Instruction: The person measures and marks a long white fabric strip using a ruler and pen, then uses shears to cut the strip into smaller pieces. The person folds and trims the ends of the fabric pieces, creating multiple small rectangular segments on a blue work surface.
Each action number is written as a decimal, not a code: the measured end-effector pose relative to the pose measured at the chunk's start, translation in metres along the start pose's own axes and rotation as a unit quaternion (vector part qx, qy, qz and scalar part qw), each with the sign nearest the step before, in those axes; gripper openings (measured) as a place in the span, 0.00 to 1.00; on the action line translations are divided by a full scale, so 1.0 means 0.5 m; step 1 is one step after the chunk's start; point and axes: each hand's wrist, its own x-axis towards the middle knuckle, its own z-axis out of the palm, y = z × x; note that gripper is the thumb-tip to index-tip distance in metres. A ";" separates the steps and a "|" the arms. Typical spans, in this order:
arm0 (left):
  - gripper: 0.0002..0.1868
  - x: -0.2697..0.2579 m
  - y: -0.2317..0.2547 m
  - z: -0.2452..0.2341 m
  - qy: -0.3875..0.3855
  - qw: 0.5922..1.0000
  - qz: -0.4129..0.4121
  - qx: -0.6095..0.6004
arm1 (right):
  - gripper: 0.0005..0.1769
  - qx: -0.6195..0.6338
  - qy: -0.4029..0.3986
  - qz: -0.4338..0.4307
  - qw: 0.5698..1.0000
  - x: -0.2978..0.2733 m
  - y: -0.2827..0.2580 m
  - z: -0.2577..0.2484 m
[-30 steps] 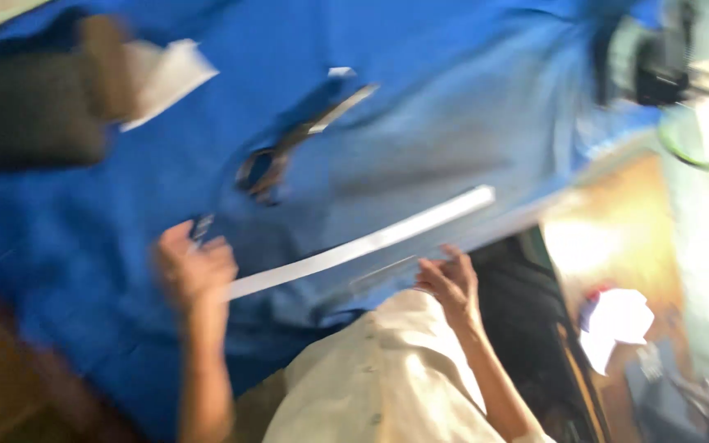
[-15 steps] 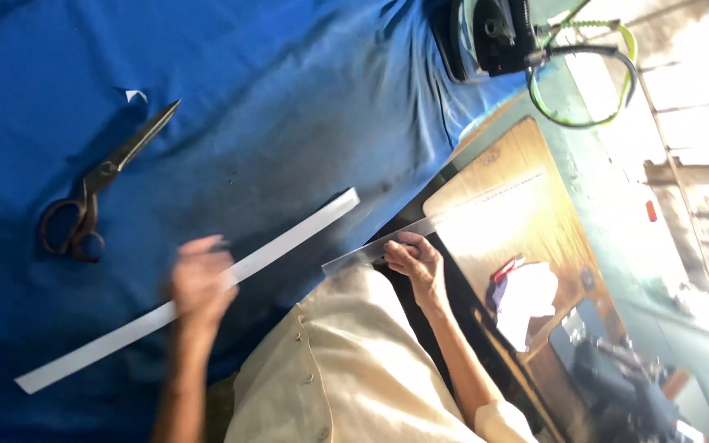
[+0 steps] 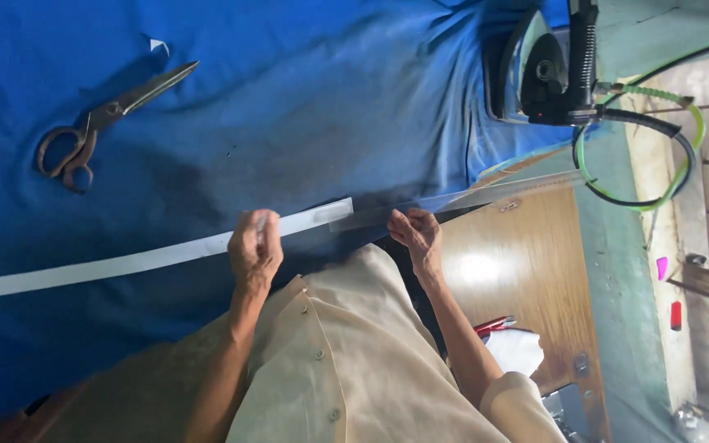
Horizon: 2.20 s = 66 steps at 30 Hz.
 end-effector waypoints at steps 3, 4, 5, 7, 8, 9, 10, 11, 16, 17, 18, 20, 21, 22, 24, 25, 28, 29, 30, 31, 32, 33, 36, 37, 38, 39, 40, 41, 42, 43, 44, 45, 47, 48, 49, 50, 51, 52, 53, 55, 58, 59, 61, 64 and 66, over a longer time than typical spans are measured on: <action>0.10 0.000 -0.012 -0.027 0.084 0.975 0.151 0.142 | 0.33 -0.006 -0.013 0.006 1.000 0.010 -0.020 0.015; 0.10 -0.019 -0.004 -0.035 0.082 0.975 0.149 0.144 | 0.33 -0.006 -0.015 0.009 1.000 0.017 -0.021 0.016; 0.17 -0.038 0.005 -0.042 0.044 0.996 0.034 0.064 | 0.33 -0.018 -0.015 0.008 1.000 0.023 -0.021 0.018; 0.24 -0.068 0.026 -0.047 0.001 0.996 -0.086 -0.016 | 0.33 -0.031 -0.015 0.012 0.999 0.029 -0.022 0.018; 0.19 -0.076 0.038 -0.045 -0.014 0.990 -0.128 -0.060 | 0.34 -0.051 -0.012 0.003 0.999 0.031 -0.025 0.020; 0.15 -0.084 0.050 -0.043 -0.028 0.980 -0.170 -0.103 | 0.34 -0.070 -0.010 -0.006 0.997 0.033 -0.027 0.023; 0.15 -0.083 0.066 -0.039 -0.031 0.979 -0.173 -0.101 | 0.34 -0.071 -0.010 -0.002 0.997 0.032 -0.026 0.024; 0.14 -0.083 0.082 -0.035 -0.029 0.975 -0.176 -0.132 | 0.33 -0.087 -0.007 -0.006 0.996 0.030 -0.025 0.025; 0.13 -0.086 0.117 -0.010 -0.085 0.970 -0.137 -0.183 | 0.33 -0.115 0.002 -0.010 0.993 0.022 -0.044 0.034; 0.12 -0.090 0.118 -0.003 -0.097 0.971 -0.122 -0.182 | 0.33 -0.124 0.000 -0.011 0.992 0.020 -0.049 0.035; 0.14 -0.094 0.119 0.003 -0.110 0.972 -0.108 -0.180 | 0.33 -0.134 -0.001 -0.012 0.991 0.017 -0.053 0.036; 0.15 -0.080 0.140 0.000 -0.107 0.979 -0.088 -0.149 | 0.33 -0.145 0.004 -0.006 0.989 0.015 -0.058 0.039; 0.16 -0.072 0.150 -0.001 -0.102 0.986 -0.066 -0.118 | 0.33 -0.155 0.009 -0.002 0.988 0.014 -0.061 0.040; 0.16 -0.071 0.151 0.001 -0.102 0.986 -0.066 -0.118 | 0.33 -0.155 0.009 -0.002 0.988 0.014 -0.059 0.040; 0.17 -0.068 0.153 0.005 -0.092 0.990 -0.025 -0.102 | 0.33 -0.156 0.013 -0.005 0.988 0.014 -0.054 0.039; 0.17 -0.069 0.149 0.011 -0.091 0.990 -0.026 -0.102 | 0.33 -0.157 0.013 -0.005 0.988 0.016 -0.054 0.040; 0.18 -0.077 0.144 0.021 -0.093 0.991 -0.006 -0.095 | 0.35 -0.163 0.012 -0.001 0.987 0.016 -0.054 0.041; 0.18 -0.079 0.145 0.021 -0.097 0.990 -0.009 -0.097 | 0.35 -0.159 0.014 0.000 0.987 0.015 -0.055 0.043; 0.18 -0.079 0.145 0.021 -0.101 0.990 -0.012 -0.100 | 0.34 -0.156 0.015 0.001 0.988 0.014 -0.056 0.045; 0.18 -0.081 0.144 0.023 -0.101 0.990 -0.012 -0.100 | 0.34 -0.156 0.015 0.001 0.988 0.015 -0.054 0.044; 0.18 -0.083 0.143 0.025 -0.103 0.990 -0.015 -0.092 | 0.35 -0.163 0.013 -0.002 0.987 0.017 -0.053 0.043; 0.18 -0.085 0.141 0.025 -0.106 0.991 -0.018 -0.085 | 0.35 -0.169 0.012 -0.005 0.986 0.019 -0.052 0.043; 0.18 -0.076 0.145 0.021 -0.089 0.992 0.007 -0.087 | 0.34 -0.178 0.011 -0.010 0.984 0.017 -0.052 0.043; 0.18 -0.072 0.150 0.020 -0.088 0.992 0.006 -0.087 | 0.34 -0.179 0.010 -0.010 0.984 0.018 -0.050 0.043; 0.18 -0.069 0.154 0.018 -0.089 0.992 0.007 -0.093 | 0.34 -0.173 0.016 -0.013 0.985 0.017 -0.047 0.043; 0.17 -0.066 0.159 0.015 -0.090 0.991 0.008 -0.098 | 0.34 -0.167 0.021 -0.015 0.986 0.016 -0.044 0.043; 0.17 -0.071 0.156 0.018 -0.089 0.991 0.007 -0.098 | 0.34 -0.167 0.021 -0.015 0.986 0.016 -0.044 0.043; 0.17 -0.075 0.152 0.022 -0.088 0.993 0.010 -0.083 | 0.34 -0.169 0.020 -0.018 0.985 0.016 -0.044 0.043; 0.17 -0.080 0.149 0.025 -0.087 0.994 0.012 -0.068 | 0.35 -0.171 0.020 -0.020 0.985 0.015 -0.044 0.043; 0.17 -0.079 0.150 0.023 -0.087 0.994 0.012 -0.068 | 0.35 -0.171 0.020 -0.020 0.985 0.017 -0.043 0.043; 0.17 -0.078 0.151 0.021 -0.088 0.994 0.012 -0.068 | 0.35 -0.177 0.020 -0.020 0.984 0.018 -0.041 0.043; 0.17 -0.078 0.153 0.020 -0.089 0.994 0.012 -0.068 | 0.35 -0.183 0.020 -0.020 0.983 0.020 -0.041 0.043; 0.17 -0.079 0.150 0.022 -0.089 0.993 0.016 -0.070 | 0.35 -0.188 0.022 -0.021 0.982 0.017 -0.043 0.042; 0.17 -0.080 0.148 0.023 -0.087 0.993 0.020 -0.072 | 0.35 -0.193 0.023 -0.022 0.981 0.015 -0.044 0.043; 0.17 -0.080 0.148 0.024 -0.087 0.993 0.019 -0.072 | 0.35 -0.194 0.023 -0.022 0.980 0.016 -0.043 0.043; 0.17 -0.081 0.148 0.024 -0.087 0.994 0.021 -0.066 | 0.34 -0.205 0.022 -0.022 0.978 0.017 -0.043 0.045; 0.17 -0.081 0.148 0.023 -0.087 0.994 0.024 -0.060 | 0.34 -0.215 0.022 -0.021 0.976 0.018 -0.042 0.046; 0.17 -0.079 0.150 0.022 -0.086 0.994 0.023 -0.060 | 0.34 -0.216 0.021 -0.022 0.976 0.020 -0.038 0.044; 0.17 -0.077 0.151 0.020 -0.086 0.994 0.020 -0.067 | 0.34 -0.224 0.023 -0.024 0.974 0.023 -0.034 0.042; 0.17 -0.076 0.152 0.020 -0.087 0.993 0.016 -0.075 | 0.34 -0.233 0.025 -0.027 0.972 0.024 -0.032 0.042; 0.17 -0.075 0.151 0.021 -0.087 0.993 0.021 -0.073 | 0.34 -0.206 0.029 -0.023 0.978 0.022 -0.033 0.045; 0.17 -0.073 0.151 0.020 -0.087 0.993 0.023 -0.076 | 0.34 -0.212 0.029 -0.023 0.976 0.022 -0.033 0.044; 0.17 -0.070 0.153 0.019 -0.088 0.993 0.024 -0.079 | 0.34 -0.220 0.029 -0.023 0.975 0.022 -0.032 0.044; 0.16 -0.070 0.157 0.020 -0.090 0.993 0.022 -0.071 | 0.33 -0.219 0.035 -0.029 0.975 0.019 -0.030 0.045; 0.16 -0.069 0.160 0.020 -0.096 0.993 0.023 -0.063 | 0.32 -0.228 0.035 -0.038 0.972 0.017 -0.029 0.044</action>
